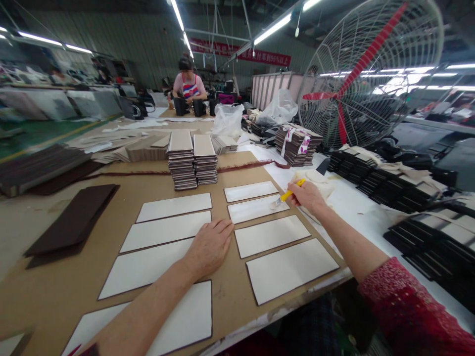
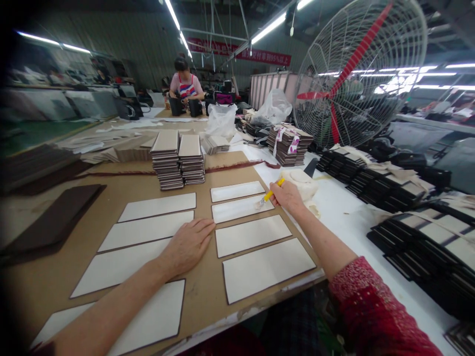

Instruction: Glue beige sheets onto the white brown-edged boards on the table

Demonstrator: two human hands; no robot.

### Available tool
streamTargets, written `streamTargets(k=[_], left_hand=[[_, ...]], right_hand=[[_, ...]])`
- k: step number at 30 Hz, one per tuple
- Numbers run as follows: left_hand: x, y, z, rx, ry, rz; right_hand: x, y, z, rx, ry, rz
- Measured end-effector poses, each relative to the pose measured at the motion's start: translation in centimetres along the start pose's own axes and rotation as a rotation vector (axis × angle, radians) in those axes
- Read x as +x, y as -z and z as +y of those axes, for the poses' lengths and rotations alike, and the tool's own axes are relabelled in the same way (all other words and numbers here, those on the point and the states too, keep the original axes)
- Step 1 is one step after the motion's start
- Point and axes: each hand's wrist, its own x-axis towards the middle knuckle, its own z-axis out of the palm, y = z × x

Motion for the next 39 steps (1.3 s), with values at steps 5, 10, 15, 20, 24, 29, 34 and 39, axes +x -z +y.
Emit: streamTargets(k=[5,10,15,20,24,29,34,39], left_hand=[[0.0,0.0,0.0,0.005,-0.009,0.005],[0.0,-0.1,-0.1,0.004,-0.006,0.004],[0.0,-0.1,0.0,-0.008,-0.007,0.008],[0.0,0.1,0.0,0.000,-0.014,0.005],[0.0,0.2,0.1,-0.009,-0.024,0.020],[0.3,2.0,0.4,0.012,-0.024,0.065],[-0.8,6.1,2.8,-0.003,-0.069,-0.081],[-3.7,6.0,5.8,-0.052,-0.116,-0.206]], right_hand=[[0.6,1.8,0.7,-0.157,0.000,0.083],[0.7,2.4,0.5,-0.218,0.015,0.136],[0.0,1.6,-0.1,-0.175,0.056,0.134],[-1.9,-0.6,-1.2,0.048,0.102,0.036],[-3.5,-1.1,-2.3,0.334,0.092,-0.010],[-5.7,-0.8,-2.4,0.588,0.038,-0.089],[-8.5,-1.3,-1.6,0.686,0.006,-0.203],[-10.2,-2.9,-0.9,0.712,-0.028,-0.292]])
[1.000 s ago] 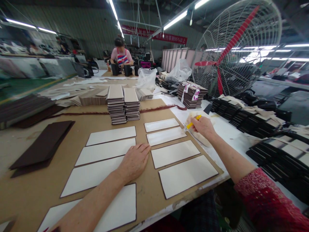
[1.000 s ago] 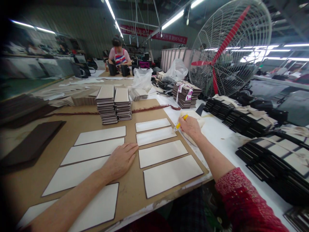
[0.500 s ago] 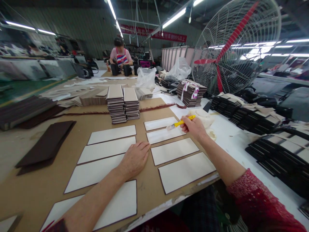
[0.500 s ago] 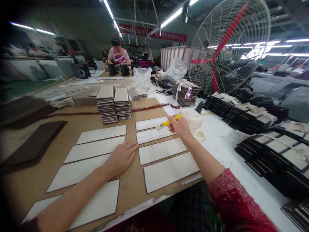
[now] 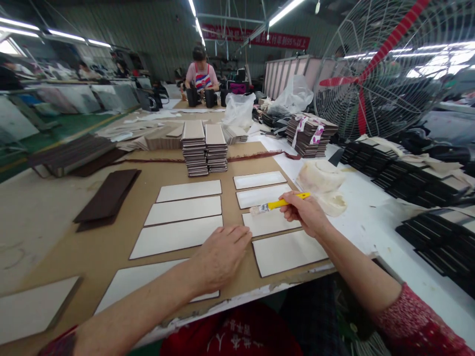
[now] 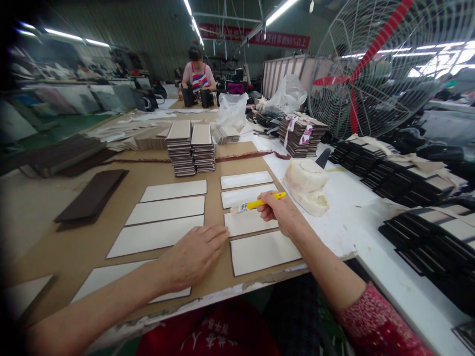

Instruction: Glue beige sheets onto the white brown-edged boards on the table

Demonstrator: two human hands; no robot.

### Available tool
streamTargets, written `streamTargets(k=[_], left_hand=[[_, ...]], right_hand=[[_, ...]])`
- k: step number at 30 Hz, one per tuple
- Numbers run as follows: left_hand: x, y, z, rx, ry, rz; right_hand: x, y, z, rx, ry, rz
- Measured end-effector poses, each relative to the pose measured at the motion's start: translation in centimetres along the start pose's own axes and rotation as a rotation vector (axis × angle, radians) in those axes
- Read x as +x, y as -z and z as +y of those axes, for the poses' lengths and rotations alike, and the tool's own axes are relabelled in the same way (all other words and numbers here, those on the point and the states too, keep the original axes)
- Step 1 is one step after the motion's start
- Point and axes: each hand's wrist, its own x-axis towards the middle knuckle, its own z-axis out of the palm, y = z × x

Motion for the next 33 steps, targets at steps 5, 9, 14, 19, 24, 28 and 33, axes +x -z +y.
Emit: streamTargets(k=[5,9,14,19,24,28,33], left_hand=[[-0.7,-2.6,0.8,-0.017,0.058,-0.028],[-0.7,-3.0,1.1,-0.008,0.056,-0.011],[-1.0,-3.5,1.4,-0.005,0.067,0.025],[-1.1,-3.8,1.2,-0.018,0.069,0.046],[-1.2,-3.8,1.2,-0.017,0.069,0.038],[-1.4,-4.0,1.3,-0.011,0.071,0.053],[-1.5,-4.5,1.1,-0.006,0.061,0.099]], right_hand=[[0.4,-0.7,1.0,-0.012,-0.033,-0.026],[0.6,-1.1,1.2,-0.046,-0.045,-0.044],[0.8,-1.4,1.5,-0.104,-0.043,-0.050],[1.4,-0.7,1.5,-0.180,-0.025,-0.033],[1.5,1.7,0.7,-0.259,-0.005,0.023],[1.5,4.4,0.1,-0.332,0.009,0.090],[1.4,8.0,-0.5,-0.420,0.019,0.193]])
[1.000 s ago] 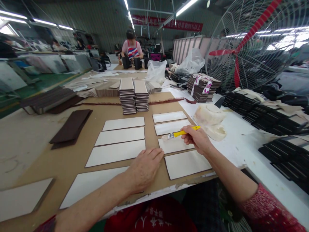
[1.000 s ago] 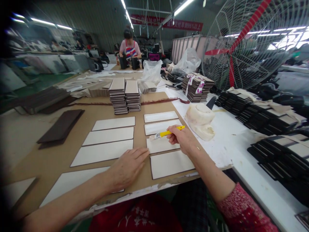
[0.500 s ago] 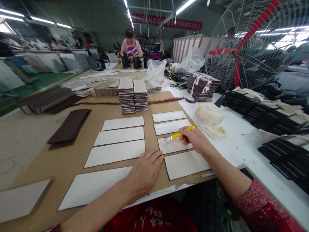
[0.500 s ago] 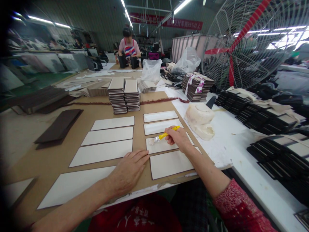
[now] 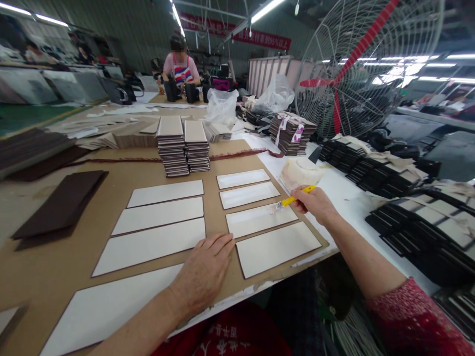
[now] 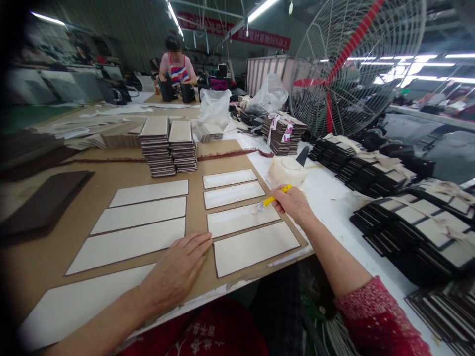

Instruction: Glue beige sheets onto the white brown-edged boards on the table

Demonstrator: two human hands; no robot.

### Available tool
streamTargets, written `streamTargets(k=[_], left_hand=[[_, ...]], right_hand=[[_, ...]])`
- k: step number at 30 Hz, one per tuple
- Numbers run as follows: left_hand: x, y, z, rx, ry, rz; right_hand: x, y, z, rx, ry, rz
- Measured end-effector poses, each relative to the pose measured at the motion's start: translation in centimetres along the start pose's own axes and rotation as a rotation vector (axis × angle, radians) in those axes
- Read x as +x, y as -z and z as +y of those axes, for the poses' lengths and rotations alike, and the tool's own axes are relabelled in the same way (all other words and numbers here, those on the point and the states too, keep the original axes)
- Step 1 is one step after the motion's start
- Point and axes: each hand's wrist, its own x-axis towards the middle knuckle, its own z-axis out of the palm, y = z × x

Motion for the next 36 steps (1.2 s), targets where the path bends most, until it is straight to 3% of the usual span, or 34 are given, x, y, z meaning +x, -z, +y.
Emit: streamTargets(k=[8,15,19,23,30,36], left_hand=[[-0.1,-0.3,-0.2,0.021,-0.038,0.029],[0.1,-0.5,-0.2,0.001,-0.031,0.037],[0.1,-0.2,-0.2,-0.034,-0.025,0.043],[0.1,0.0,-0.1,-0.057,-0.008,0.025],[0.2,0.1,0.0,-0.069,-0.029,0.032],[0.1,0.2,-0.1,-0.058,-0.056,0.038]], right_hand=[[0.4,3.6,1.2,-0.038,-0.019,0.136],[-0.1,3.9,0.8,0.010,-0.005,0.162],[-1.5,2.0,0.1,0.066,0.035,0.096],[-3.7,-1.3,-0.7,0.234,0.080,-0.011],[-6.1,-7.0,-1.6,0.377,0.018,-0.220],[-5.8,-8.4,-0.9,0.296,-0.002,-0.254]])
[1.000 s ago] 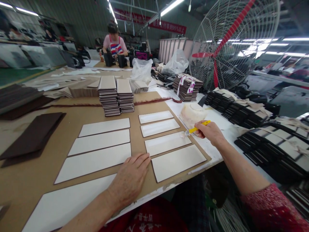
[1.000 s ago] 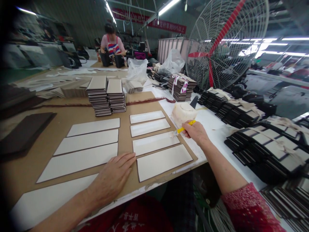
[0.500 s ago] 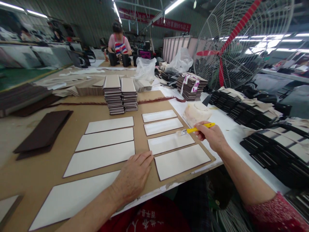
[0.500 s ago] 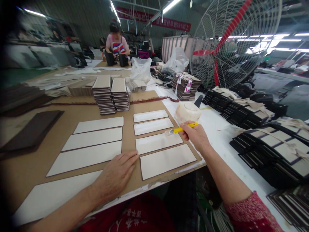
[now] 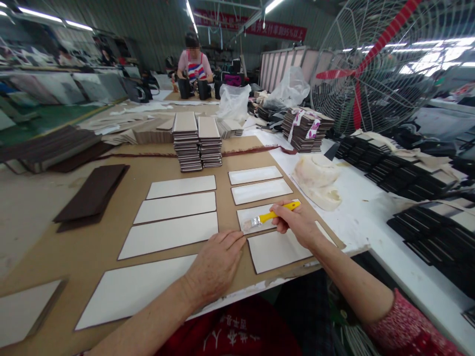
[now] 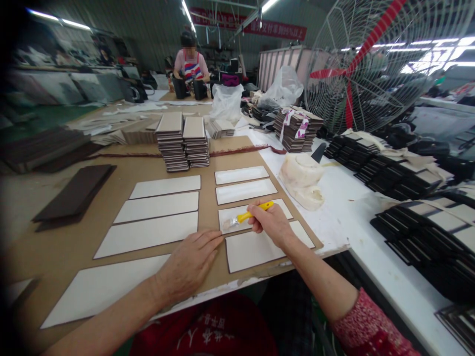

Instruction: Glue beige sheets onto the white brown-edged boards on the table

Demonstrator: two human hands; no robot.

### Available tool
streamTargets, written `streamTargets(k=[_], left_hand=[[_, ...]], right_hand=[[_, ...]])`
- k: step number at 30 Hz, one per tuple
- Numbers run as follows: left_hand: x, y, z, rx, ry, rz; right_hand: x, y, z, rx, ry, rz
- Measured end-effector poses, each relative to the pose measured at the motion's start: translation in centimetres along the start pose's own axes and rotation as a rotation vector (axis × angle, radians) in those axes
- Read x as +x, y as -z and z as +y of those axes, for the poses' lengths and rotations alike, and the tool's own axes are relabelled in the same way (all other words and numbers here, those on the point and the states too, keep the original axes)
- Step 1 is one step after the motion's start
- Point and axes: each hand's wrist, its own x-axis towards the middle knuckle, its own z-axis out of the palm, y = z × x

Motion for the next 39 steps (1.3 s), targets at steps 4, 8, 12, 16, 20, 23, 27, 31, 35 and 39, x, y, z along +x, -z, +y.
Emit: streamTargets(k=[4,8,12,16,20,23,27,31,35,39], left_hand=[[-0.1,0.0,0.0,-0.001,0.008,0.003],[-0.1,0.0,0.0,0.002,0.017,0.002],[-0.3,-0.2,-0.1,0.014,-0.007,-0.003],[-0.4,-0.5,-0.4,0.019,-0.024,0.005],[-0.4,-0.9,-0.7,0.033,-0.048,0.026],[-0.5,-1.1,-0.7,0.039,-0.054,0.035],[-0.4,-0.9,-0.5,0.039,-0.039,0.037],[-0.3,-0.7,-0.4,0.035,-0.040,0.037],[-0.3,-0.6,-0.4,0.026,-0.049,0.022],[-0.2,-0.4,-0.2,0.015,-0.015,0.026]], right_hand=[[0.4,1.6,0.0,-0.136,0.011,0.054],[0.5,4.1,-0.2,-0.159,0.011,0.111],[0.3,7.0,-0.4,-0.204,0.008,0.188],[0.2,9.9,-0.4,-0.250,0.024,0.287],[0.1,12.3,-0.4,-0.294,0.017,0.370],[-0.1,13.3,-0.6,-0.318,0.022,0.405],[-0.8,13.7,-1.1,-0.324,0.027,0.455],[-1.6,13.0,-1.4,-0.397,0.052,0.445],[-2.3,10.5,-1.5,-0.460,0.101,0.335],[-2.6,6.5,-1.8,-0.401,0.077,0.253]])
